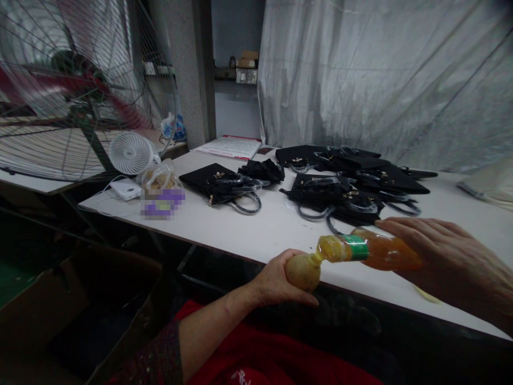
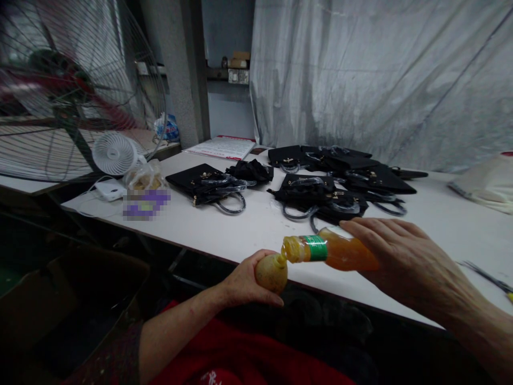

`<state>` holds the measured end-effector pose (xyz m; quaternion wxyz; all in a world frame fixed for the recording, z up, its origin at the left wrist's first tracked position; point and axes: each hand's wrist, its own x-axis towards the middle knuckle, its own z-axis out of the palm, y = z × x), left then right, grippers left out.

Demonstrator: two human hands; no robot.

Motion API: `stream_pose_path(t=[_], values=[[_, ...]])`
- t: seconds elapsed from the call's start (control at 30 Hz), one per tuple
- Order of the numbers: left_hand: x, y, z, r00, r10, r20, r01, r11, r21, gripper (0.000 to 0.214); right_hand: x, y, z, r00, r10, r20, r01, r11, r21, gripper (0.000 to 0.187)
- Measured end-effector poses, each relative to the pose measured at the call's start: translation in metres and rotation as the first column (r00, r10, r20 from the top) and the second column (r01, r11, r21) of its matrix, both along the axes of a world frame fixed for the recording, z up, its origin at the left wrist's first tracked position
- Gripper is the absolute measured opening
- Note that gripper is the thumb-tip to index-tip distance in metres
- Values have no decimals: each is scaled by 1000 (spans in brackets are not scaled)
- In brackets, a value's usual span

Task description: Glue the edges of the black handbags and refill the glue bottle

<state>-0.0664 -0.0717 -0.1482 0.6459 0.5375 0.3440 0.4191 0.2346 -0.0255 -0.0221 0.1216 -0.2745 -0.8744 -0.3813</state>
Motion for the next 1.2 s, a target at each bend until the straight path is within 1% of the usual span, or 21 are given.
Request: stream_pose_path(t=[0.17, 0.3, 0.43, 0.57, 0.73, 0.83, 1.07, 1.2], values=[[1, 0, -3, 1000, -5, 15, 5, 1000, 6, 86, -2, 0, 0, 1000, 6, 10, -6, 1000, 5, 39], [1, -1, 0, 1000, -3, 19, 3, 1000, -21, 86, 1, 1, -1, 1000, 3, 2, -2, 1000, -12, 41], [0, -1, 2, 1000, 0, 6, 0, 1000, -9, 85, 1, 0, -1, 1000, 7, 3, -7, 1000, -13, 42], [0, 0, 0, 999, -14, 31, 14, 1000, -7, 85, 0, 0, -1, 1000, 18, 3, -18, 1000, -3, 42], [1, 0, -2, 1000, -9, 20, 10, 1000, -5, 85, 0, 1, -1, 1000, 15, -2, -15, 1000, -14, 43], [1, 0, -2, 999, -12, 40, 13, 1000, -13, 85, -1, 0, -1, 1000, 13, -2, -13, 1000, -22, 41], [0, -1, 0, 1000, -21, 20, 21, 1000, -23, 86, 0, -2, -1, 1000, 12, 3, -12, 1000, -13, 41], [-1, -1, 0, 999, -27, 33, 28, 999, -35, 86, 2, 0, -3, 1000, -16, -7, 16, 999, -28, 41]])
